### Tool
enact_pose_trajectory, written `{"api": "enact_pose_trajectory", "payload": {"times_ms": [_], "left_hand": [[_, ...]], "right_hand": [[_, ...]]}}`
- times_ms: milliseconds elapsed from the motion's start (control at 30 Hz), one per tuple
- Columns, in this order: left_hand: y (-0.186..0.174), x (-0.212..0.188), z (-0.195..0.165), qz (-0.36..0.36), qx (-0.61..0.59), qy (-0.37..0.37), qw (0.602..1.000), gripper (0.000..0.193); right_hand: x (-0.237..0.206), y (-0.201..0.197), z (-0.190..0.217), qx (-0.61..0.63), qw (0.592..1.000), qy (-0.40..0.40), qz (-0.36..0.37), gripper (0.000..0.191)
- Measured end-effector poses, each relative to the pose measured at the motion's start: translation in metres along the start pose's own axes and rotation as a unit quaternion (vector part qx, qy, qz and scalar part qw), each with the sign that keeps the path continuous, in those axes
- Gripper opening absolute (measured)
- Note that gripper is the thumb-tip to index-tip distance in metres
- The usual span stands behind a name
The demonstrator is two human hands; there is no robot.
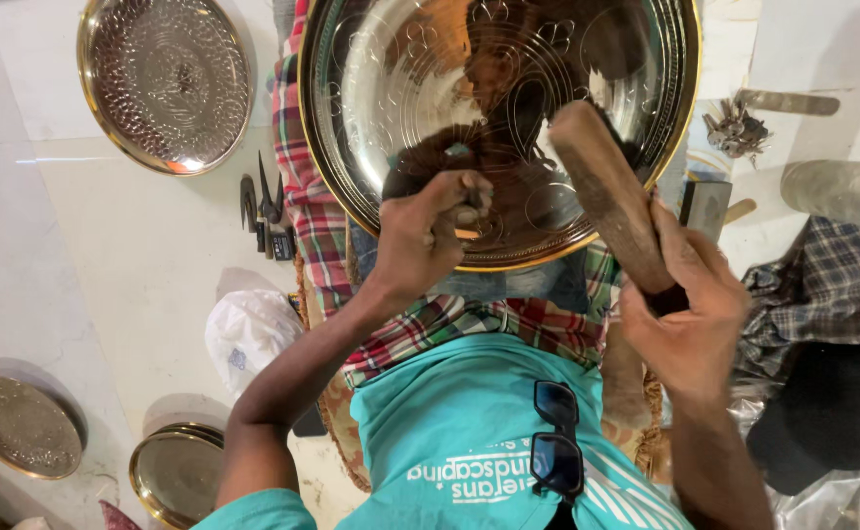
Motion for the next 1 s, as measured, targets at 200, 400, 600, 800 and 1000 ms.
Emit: {"api": "enact_pose_trajectory", "payload": {"times_ms": [200, 400, 600, 800, 1000], "left_hand": [[-0.007, 0.013, -0.010, 0.108, 0.227, 0.124, 0.960, 0.058], [-0.013, 0.036, -0.007, 0.263, 0.229, 0.089, 0.933, 0.066], [-0.011, 0.049, -0.003, 0.271, 0.213, 0.243, 0.907, 0.053], [-0.005, 0.057, 0.001, 0.330, 0.242, 0.243, 0.879, 0.061], [0.001, 0.064, 0.001, 0.405, 0.267, 0.184, 0.855, 0.066]], "right_hand": [[-0.049, 0.028, -0.035, 0.154, 0.981, 0.110, -0.033, 0.067], [-0.074, 0.030, -0.043, 0.048, 0.996, 0.071, -0.032, 0.062], [-0.081, 0.030, -0.050, 0.056, 0.992, 0.107, -0.034, 0.064], [-0.082, 0.027, -0.044, -0.014, 0.997, 0.061, -0.052, 0.064], [-0.093, 0.034, -0.045, 0.099, 0.982, 0.089, -0.138, 0.050]]}}
Point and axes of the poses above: each hand's wrist, its own x-axis towards the middle knuckle, its own y-axis out of the palm, z = x × y, the point moved 2 cm from there along x, towards the middle knuckle, and after that the axes turned 1 degree about -z, right-handed, at the moved point
